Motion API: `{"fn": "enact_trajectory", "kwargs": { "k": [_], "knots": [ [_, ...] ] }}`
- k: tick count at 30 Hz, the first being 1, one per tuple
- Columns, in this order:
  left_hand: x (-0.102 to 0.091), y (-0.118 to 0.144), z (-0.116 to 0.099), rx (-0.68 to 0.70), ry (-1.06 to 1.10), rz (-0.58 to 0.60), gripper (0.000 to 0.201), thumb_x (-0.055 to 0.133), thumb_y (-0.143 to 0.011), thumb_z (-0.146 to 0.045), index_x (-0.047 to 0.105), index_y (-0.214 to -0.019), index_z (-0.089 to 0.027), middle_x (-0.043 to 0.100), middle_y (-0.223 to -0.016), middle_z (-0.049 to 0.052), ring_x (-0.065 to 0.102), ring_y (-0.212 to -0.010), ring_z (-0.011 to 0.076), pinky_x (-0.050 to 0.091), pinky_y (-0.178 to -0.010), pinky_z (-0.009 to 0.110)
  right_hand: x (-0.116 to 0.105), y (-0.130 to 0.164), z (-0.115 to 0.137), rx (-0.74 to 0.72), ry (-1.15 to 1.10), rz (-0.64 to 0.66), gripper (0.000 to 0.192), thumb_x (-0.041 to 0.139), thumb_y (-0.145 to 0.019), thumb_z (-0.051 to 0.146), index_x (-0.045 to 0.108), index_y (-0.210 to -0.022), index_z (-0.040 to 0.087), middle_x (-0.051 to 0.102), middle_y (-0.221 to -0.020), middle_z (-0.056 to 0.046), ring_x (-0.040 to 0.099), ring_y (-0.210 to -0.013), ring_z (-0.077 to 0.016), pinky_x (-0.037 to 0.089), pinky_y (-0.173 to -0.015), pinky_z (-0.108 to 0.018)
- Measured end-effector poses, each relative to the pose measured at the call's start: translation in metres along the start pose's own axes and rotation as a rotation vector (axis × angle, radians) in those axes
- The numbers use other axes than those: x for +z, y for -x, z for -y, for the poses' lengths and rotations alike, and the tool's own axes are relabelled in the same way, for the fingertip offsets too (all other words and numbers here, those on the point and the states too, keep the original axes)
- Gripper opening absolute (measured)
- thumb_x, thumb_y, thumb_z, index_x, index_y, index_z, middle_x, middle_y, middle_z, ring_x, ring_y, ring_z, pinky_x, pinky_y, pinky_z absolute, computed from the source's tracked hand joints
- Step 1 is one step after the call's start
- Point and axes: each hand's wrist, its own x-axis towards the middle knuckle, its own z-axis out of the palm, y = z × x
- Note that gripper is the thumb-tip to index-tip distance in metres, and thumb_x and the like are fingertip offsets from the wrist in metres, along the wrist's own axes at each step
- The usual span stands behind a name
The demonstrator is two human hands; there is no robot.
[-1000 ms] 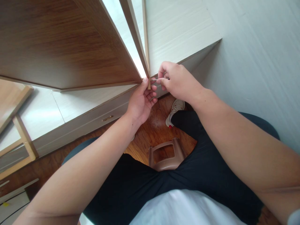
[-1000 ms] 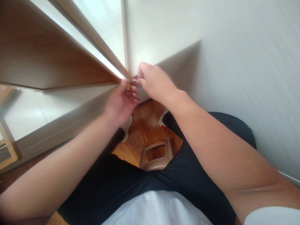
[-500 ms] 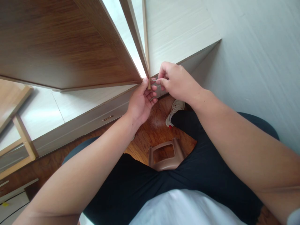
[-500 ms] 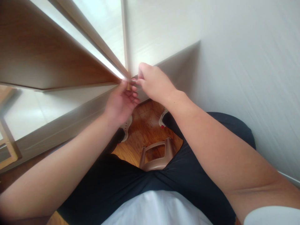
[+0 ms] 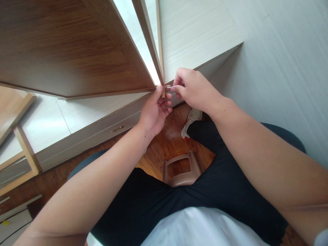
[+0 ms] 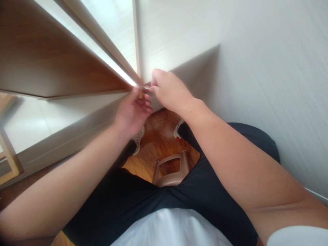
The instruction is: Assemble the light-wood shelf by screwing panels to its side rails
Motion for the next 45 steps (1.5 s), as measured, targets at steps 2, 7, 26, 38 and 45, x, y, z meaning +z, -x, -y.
{"fn": "enact_trajectory", "kwargs": {
  "k": [2,7,26,38,45],
  "knots": [
    [-0.0001,-0.0002,0.0001,0.002,0.003,0.008,0.032,0.074,-0.095,-0.056,0.076,-0.096,-0.024,0.070,-0.073,-0.002,0.063,-0.062,0.0079,0.048,-0.056,0.020,-0.0006,0.0004,0.0011,-0.002,0.006,-0.003,0.020,0.062,-0.103,0.045,0.068,-0.100,0.025,0.076,-0.095,-0.009,0.065,-0.085,-0.0265,0.046,-0.074,-0.038],
    [0.0015,0.0005,-0.0011,-0.010,-0.020,-0.017,0.033,0.072,-0.096,-0.056,0.075,-0.093,-0.023,0.071,-0.073,-0.001,0.063,-0.062,0.0079,0.046,-0.056,0.019,-0.0010,0.0009,0.0030,-0.002,0.018,-0.018,0.014,0.063,-0.102,0.038,0.068,-0.098,0.025,0.075,-0.092,-0.008,0.064,-0.083,-0.0258,0.046,-0.075,-0.039],
    [0.0029,0.0016,-0.0027,-0.005,-0.015,0.001,0.037,0.071,-0.096,-0.059,0.076,-0.095,-0.023,0.069,-0.072,-0.002,0.061,-0.059,0.0068,0.046,-0.055,0.018,0.0038,-0.0022,-0.0035,-0.026,-0.060,-0.071,0.020,0.070,-0.098,0.038,0.062,-0.085,0.025,0.069,-0.086,-0.006,0.061,-0.081,-0.0251,0.046,-0.077,-0.039],
    [-0.0005,-0.0007,-0.0003,0.002,-0.030,0.008,0.035,0.070,-0.097,-0.057,0.075,-0.097,-0.023,0.071,-0.075,-0.001,0.062,-0.062,0.0073,0.046,-0.056,0.018,0.0047,-0.0023,-0.0041,-0.032,-0.051,-0.078,0.020,0.070,-0.098,0.037,0.063,-0.084,0.025,0.069,-0.084,-0.007,0.062,-0.080,-0.0252,0.046,-0.076,-0.040],
    [-0.0002,-0.0006,-0.0001,0.008,-0.022,0.014,0.034,0.070,-0.097,-0.055,0.075,-0.096,-0.022,0.071,-0.075,-0.001,0.060,-0.060,0.0070,0.045,-0.055,0.018,0.0051,-0.0032,-0.0054,-0.033,-0.093,-0.074,0.023,0.073,-0.097,0.038,0.061,-0.082,0.024,0.067,-0.083,-0.006,0.061,-0.083,-0.0252,0.046,-0.077,-0.040]
  ]
}}
